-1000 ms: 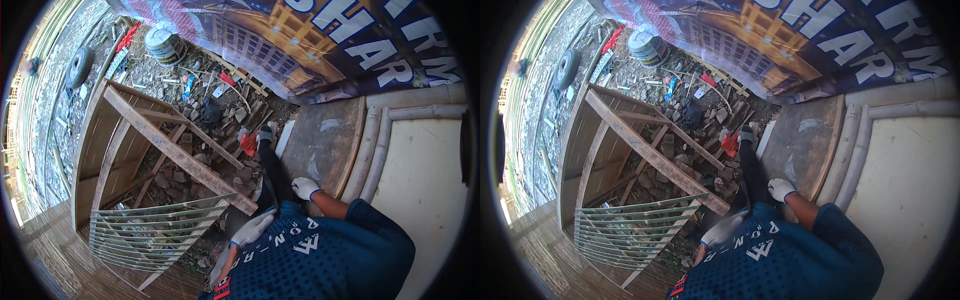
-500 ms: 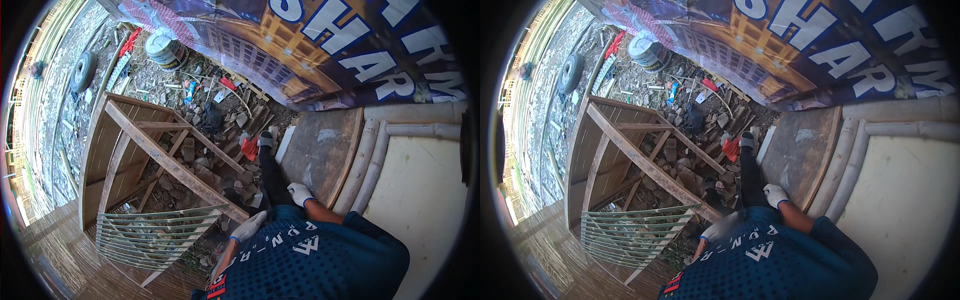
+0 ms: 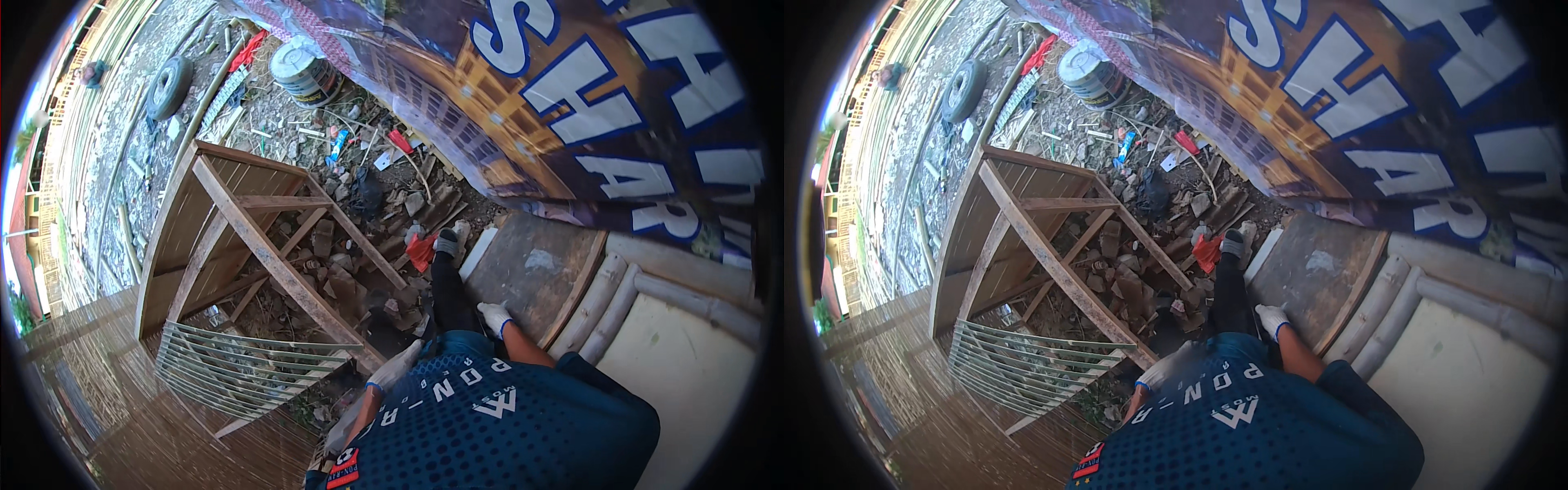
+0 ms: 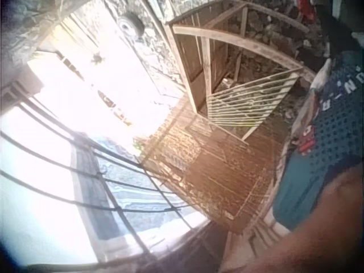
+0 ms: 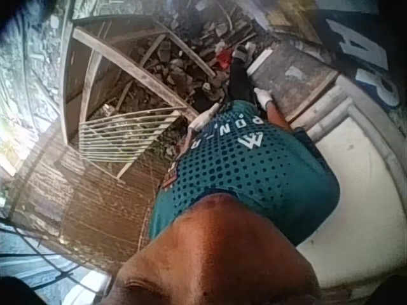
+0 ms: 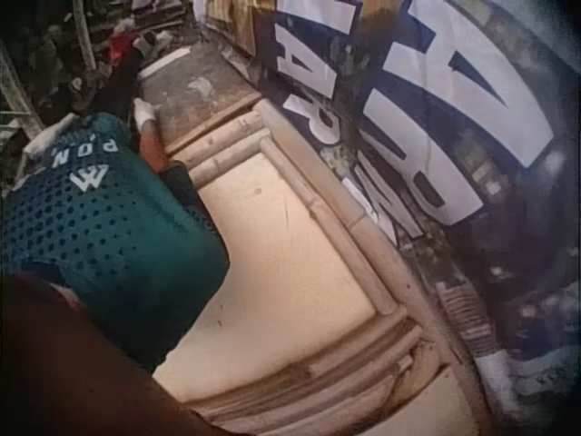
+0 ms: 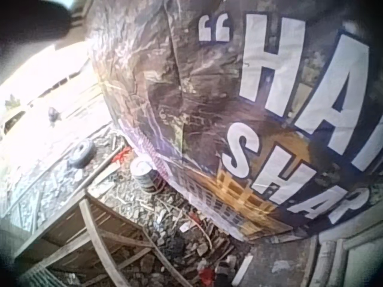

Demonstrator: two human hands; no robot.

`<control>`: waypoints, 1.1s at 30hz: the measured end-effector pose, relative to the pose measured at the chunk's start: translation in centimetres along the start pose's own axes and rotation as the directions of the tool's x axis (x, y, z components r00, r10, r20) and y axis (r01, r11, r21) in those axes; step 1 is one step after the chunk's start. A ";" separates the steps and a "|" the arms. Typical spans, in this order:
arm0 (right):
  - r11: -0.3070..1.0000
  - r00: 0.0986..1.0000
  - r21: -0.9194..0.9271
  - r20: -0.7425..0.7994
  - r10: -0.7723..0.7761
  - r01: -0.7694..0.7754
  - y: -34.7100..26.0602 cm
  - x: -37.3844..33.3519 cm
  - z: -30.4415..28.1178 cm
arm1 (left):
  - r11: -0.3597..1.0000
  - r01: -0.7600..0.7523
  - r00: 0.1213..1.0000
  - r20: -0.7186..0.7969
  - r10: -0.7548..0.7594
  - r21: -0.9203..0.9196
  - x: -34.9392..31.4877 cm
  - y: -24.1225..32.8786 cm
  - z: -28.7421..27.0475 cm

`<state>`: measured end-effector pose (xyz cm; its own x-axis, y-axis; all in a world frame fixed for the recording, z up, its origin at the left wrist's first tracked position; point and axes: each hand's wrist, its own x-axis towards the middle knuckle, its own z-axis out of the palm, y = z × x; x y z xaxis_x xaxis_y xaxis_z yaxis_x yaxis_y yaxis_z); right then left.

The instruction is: Hammering bamboo slats onto a wooden frame using nails.

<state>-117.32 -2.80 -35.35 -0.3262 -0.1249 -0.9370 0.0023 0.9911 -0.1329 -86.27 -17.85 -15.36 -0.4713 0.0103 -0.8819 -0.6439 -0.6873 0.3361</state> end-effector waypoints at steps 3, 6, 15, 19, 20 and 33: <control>0.936 0.990 0.326 0.081 0.114 -0.135 -4.3 -2.3 -2.1 | 1.000 -0.030 1.000 -0.005 0.030 -0.001 0.6 2.2 -0.2; 0.963 0.997 0.265 0.023 -0.067 0.059 -3.8 1.1 -3.6 | 0.994 -0.036 0.994 -0.101 0.046 0.101 2.1 3.0 0.3; 0.988 0.990 0.092 0.064 -0.127 0.120 -13.5 0.6 -10.9 | 0.976 -0.198 0.783 -0.585 0.211 0.087 6.2 8.5 -2.3; 0.964 0.985 0.210 0.028 -0.170 0.160 -15.2 1.4 -12.8 | 0.924 -0.380 0.670 -0.698 0.253 -0.030 7.0 10.0 -7.1; 0.963 0.984 0.206 0.017 -0.180 0.172 -14.9 2.3 -13.2 | 0.949 -0.303 0.692 -0.706 0.151 -0.094 4.5 13.4 -7.0; 0.215 0.690 -0.789 0.327 -0.646 0.575 -6.9 21.7 -26.3 | 0.992 -0.106 0.669 -0.743 0.020 -0.069 17.0 15.1 -23.1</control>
<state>-149.23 -11.11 -46.26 0.0824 -0.7416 -0.6658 -0.9333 0.1768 -0.3124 -90.04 -44.83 -32.90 0.1193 -0.5463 -0.8290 -0.5469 -0.7331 0.4044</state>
